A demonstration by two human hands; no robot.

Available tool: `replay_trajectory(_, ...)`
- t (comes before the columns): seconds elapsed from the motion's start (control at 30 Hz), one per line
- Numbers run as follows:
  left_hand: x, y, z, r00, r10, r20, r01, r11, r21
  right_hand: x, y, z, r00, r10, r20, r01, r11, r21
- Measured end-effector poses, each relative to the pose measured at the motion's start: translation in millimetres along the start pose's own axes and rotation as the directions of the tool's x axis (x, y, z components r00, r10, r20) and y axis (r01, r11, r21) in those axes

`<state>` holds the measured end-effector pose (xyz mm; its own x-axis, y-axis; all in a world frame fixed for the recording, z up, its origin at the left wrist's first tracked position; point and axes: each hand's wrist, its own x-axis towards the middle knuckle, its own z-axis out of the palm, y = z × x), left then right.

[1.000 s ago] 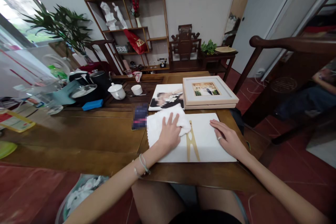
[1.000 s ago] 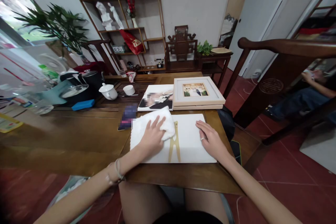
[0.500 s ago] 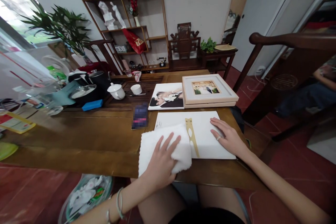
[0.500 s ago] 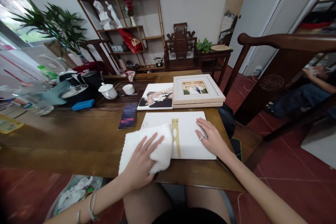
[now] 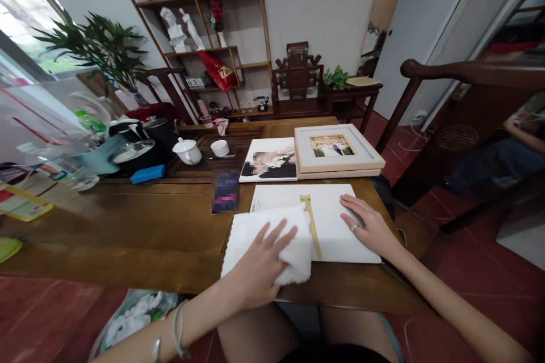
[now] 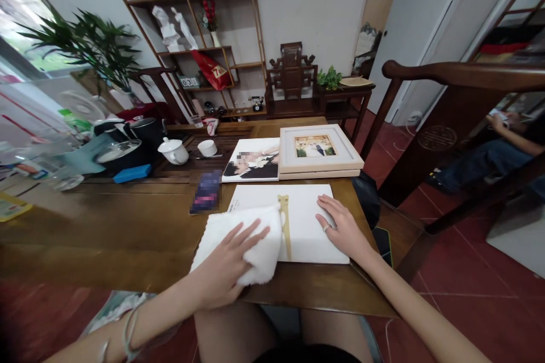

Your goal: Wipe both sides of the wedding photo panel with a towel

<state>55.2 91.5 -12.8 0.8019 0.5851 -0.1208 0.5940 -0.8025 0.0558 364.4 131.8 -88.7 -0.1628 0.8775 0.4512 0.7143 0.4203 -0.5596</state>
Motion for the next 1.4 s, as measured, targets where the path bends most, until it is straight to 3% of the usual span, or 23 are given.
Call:
replay_trajectory(0.1,-2,-10,-1.0,1.0,-0.022,-0.017,0.022,1.0,-0.005,0,0,0,1.0,-0.004,-0.006,0.004,1.0,0.006)
replay_trajectory(0.27,37,-59,-2.0,0.981,-0.136,-0.141,0.139,0.99,0.009,-1,1,0,1.0,-0.012,0.0,0.012,1.0,-0.005)
replay_trajectory(0.37,52,-74,-3.6,0.97,-0.155,-0.188,0.159,0.987,0.01,-1,1,-1,1.0,-0.001,0.012,0.001,1.0,-0.018)
replay_trajectory(0.47,43,-71,-2.7,0.981,-0.107,-0.159,0.109,0.994,0.004,-1,1,-1,1.0,0.007,0.014,-0.007,1.0,-0.017)
replay_trajectory(0.63,-5,-33,-0.6,0.998,0.004,-0.067,-0.006,0.999,-0.036,0,0,-1,1.0,-0.01,0.026,0.011,1.0,-0.022)
replay_trajectory(0.73,-20,-19,-2.2,0.997,0.065,-0.041,-0.068,0.995,-0.075,0,1,-1,1.0,-0.013,0.023,0.013,1.0,-0.023)
replay_trajectory(0.83,-13,-28,-2.3,0.997,0.059,-0.052,-0.063,0.995,-0.074,0,2,0,1.0,-0.013,0.023,0.013,1.0,-0.026)
replay_trajectory(1.03,34,-83,-2.5,0.974,-0.022,-0.225,0.019,1.0,-0.017,0,2,0,0.999,-0.006,0.032,0.007,0.999,-0.033)
replay_trajectory(1.13,47,-98,-5.8,0.968,-0.028,-0.25,0.024,0.999,-0.022,0,3,0,1.0,-0.01,0.024,0.011,1.0,-0.025)
replay_trajectory(1.27,37,-88,-5.8,0.978,-0.018,-0.207,0.008,0.999,-0.052,-1,3,0,0.999,-0.015,0.029,0.015,1.0,-0.024)
replay_trajectory(1.4,0,-49,-4.4,0.99,0.061,-0.128,-0.074,0.992,-0.101,-1,3,0,0.999,-0.015,0.046,0.017,0.999,-0.04)
